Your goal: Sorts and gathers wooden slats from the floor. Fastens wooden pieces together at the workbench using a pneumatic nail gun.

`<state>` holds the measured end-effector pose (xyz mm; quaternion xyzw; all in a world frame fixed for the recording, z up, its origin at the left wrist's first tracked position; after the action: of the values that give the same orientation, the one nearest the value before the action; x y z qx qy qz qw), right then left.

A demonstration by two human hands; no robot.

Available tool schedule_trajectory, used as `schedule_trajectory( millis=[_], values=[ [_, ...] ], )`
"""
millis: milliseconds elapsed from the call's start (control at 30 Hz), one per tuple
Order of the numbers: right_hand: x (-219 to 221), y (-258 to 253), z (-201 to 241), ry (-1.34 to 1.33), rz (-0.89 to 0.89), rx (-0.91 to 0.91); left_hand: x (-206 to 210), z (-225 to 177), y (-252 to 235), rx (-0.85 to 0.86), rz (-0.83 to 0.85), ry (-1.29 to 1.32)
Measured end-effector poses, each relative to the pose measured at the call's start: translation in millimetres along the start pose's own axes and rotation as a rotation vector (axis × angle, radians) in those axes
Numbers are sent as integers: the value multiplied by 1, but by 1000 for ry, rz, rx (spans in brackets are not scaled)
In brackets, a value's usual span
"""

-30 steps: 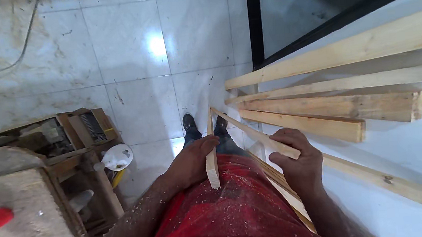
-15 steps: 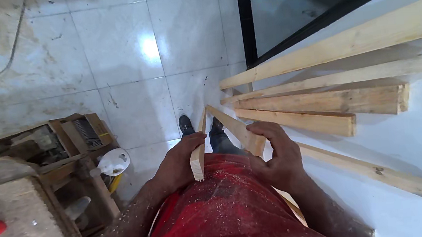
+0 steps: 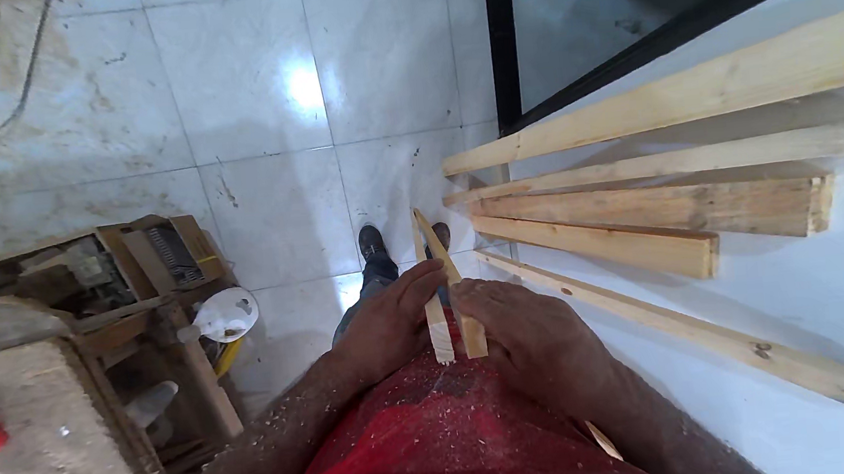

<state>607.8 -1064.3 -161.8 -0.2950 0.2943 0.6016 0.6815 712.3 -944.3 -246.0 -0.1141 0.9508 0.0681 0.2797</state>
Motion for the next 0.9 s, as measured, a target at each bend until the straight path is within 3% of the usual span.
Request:
schedule_trajectory(
  millis=[900],
  values=[
    [17,-8,-5,-120,-50,-66,-1,4,-3,72,0,-1]
  ],
)
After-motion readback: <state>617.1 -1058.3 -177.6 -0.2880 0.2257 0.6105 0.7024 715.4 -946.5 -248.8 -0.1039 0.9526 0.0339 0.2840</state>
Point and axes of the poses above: each hand's wrist, its own y-axis away from the middle knuckle, its own x-axis out of the palm, z = x × y, the point moved 6 cm from there along -y, towards the middle knuckle, and after that the axes turned 3 degrees about -x, right-handed, at the moved point
